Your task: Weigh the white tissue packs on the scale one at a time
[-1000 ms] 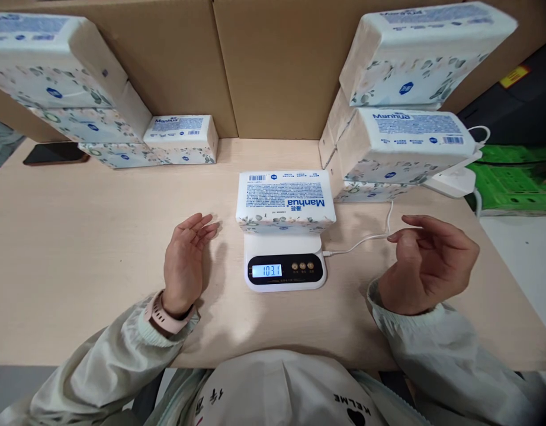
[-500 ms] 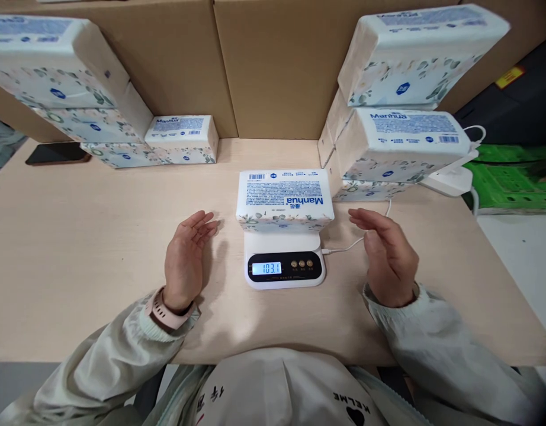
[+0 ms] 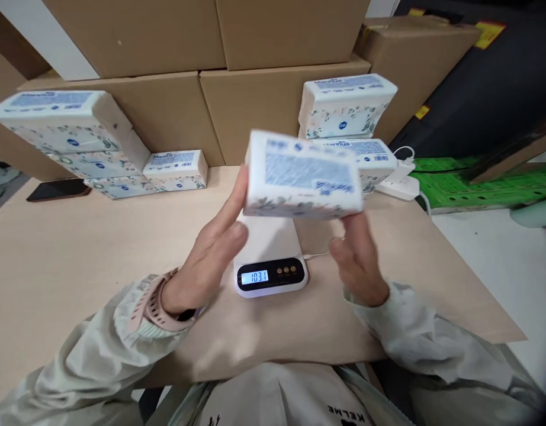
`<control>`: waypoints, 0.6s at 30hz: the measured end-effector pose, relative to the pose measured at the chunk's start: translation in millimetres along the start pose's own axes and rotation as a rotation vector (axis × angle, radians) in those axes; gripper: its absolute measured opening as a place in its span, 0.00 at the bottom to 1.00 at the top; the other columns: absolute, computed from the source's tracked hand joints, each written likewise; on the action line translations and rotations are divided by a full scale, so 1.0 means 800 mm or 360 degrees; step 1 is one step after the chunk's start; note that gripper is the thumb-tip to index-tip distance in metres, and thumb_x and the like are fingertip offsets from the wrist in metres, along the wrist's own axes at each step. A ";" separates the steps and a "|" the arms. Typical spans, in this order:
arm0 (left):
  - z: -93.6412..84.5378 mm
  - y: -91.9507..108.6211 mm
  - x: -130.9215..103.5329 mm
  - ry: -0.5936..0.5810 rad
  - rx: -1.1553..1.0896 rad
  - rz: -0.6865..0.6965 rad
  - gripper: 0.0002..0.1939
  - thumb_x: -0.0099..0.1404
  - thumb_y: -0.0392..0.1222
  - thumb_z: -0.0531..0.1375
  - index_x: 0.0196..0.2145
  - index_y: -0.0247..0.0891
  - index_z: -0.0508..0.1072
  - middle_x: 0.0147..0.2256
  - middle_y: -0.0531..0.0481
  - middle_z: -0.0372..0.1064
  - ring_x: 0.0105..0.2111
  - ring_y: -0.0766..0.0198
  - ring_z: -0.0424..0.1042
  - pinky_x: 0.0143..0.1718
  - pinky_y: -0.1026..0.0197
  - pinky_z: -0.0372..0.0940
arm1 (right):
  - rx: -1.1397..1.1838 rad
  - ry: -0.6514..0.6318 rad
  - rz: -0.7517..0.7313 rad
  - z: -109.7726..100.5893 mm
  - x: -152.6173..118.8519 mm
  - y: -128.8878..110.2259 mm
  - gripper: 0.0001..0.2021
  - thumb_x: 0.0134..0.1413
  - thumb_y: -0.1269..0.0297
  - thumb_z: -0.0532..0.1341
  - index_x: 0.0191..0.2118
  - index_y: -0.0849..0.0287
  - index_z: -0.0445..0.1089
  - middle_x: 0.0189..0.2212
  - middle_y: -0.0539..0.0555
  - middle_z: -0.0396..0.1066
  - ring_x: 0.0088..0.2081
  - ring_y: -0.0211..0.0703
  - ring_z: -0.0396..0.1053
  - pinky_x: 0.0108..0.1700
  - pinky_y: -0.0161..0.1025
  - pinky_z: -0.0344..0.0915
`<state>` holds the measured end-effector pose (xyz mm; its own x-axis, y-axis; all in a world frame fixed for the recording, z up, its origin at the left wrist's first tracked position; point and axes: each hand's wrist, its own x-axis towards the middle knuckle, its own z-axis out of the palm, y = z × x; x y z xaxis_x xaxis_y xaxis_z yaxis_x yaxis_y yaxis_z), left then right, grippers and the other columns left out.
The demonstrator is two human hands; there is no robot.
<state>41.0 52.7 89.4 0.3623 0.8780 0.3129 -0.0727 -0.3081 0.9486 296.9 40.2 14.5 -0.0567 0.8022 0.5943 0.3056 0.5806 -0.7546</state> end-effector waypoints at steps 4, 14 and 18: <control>0.045 0.023 0.077 -0.0263 0.0052 0.0312 0.28 0.80 0.56 0.57 0.71 0.46 0.67 0.76 0.61 0.53 0.80 0.51 0.37 0.81 0.49 0.42 | -0.0211 0.0569 -0.0172 -0.056 0.066 0.019 0.33 0.65 0.41 0.66 0.68 0.47 0.60 0.65 0.60 0.68 0.72 0.61 0.63 0.76 0.61 0.58; 0.085 -0.077 0.201 -0.0205 0.0233 0.0051 0.34 0.77 0.62 0.59 0.72 0.42 0.65 0.78 0.50 0.48 0.79 0.48 0.42 0.80 0.42 0.45 | -0.0432 0.0781 0.0006 -0.096 0.132 0.108 0.35 0.62 0.39 0.68 0.63 0.57 0.62 0.63 0.67 0.70 0.62 0.58 0.71 0.67 0.62 0.67; 0.045 -0.078 0.174 -0.0075 0.0336 0.0157 0.29 0.77 0.60 0.60 0.68 0.45 0.69 0.75 0.51 0.56 0.79 0.46 0.46 0.80 0.39 0.46 | -0.0392 0.0783 -0.0047 -0.099 0.122 0.110 0.34 0.66 0.43 0.66 0.68 0.56 0.60 0.67 0.65 0.66 0.65 0.59 0.68 0.71 0.66 0.62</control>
<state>129.3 181.4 71.9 0.4061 0.8233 0.3965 0.0841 -0.4657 0.8809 393.6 158.6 28.5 0.3645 0.5923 0.7186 0.5275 0.5045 -0.6835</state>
